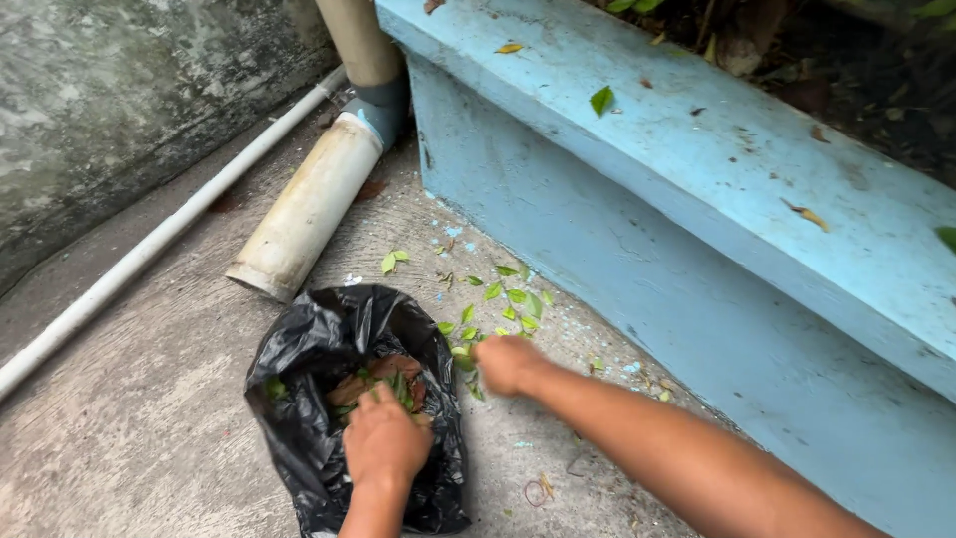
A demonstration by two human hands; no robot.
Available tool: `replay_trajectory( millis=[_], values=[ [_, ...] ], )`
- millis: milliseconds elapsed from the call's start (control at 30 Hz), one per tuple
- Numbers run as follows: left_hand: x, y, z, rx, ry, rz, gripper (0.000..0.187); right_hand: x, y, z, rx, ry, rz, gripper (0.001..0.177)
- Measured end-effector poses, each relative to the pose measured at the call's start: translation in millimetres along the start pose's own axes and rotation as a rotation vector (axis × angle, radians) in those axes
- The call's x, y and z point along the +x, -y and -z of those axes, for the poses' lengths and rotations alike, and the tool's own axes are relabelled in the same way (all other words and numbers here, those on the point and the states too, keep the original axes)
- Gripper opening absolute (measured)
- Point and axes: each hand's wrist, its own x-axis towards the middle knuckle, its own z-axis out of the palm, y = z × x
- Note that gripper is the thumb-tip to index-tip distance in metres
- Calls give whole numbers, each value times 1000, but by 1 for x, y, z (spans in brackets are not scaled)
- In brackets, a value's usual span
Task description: Picking up fallen leaves from the ground and placing them into a black trash bag.
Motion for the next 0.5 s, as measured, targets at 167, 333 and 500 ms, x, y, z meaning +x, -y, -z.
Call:
replay_trajectory(
  millis=[167, 333, 500],
  values=[
    [-11, -1, 14, -109, 176, -188, 74, 14, -32, -4, -119, 34, -21, 33],
    [-20, 7, 18, -189, 285, -320, 63, 25, -6, 5, -99, 3, 15, 50],
    [-22, 17, 26, -271, 264, -316, 52, 61, -11, -31, -166, -60, 60, 36]
  ],
)
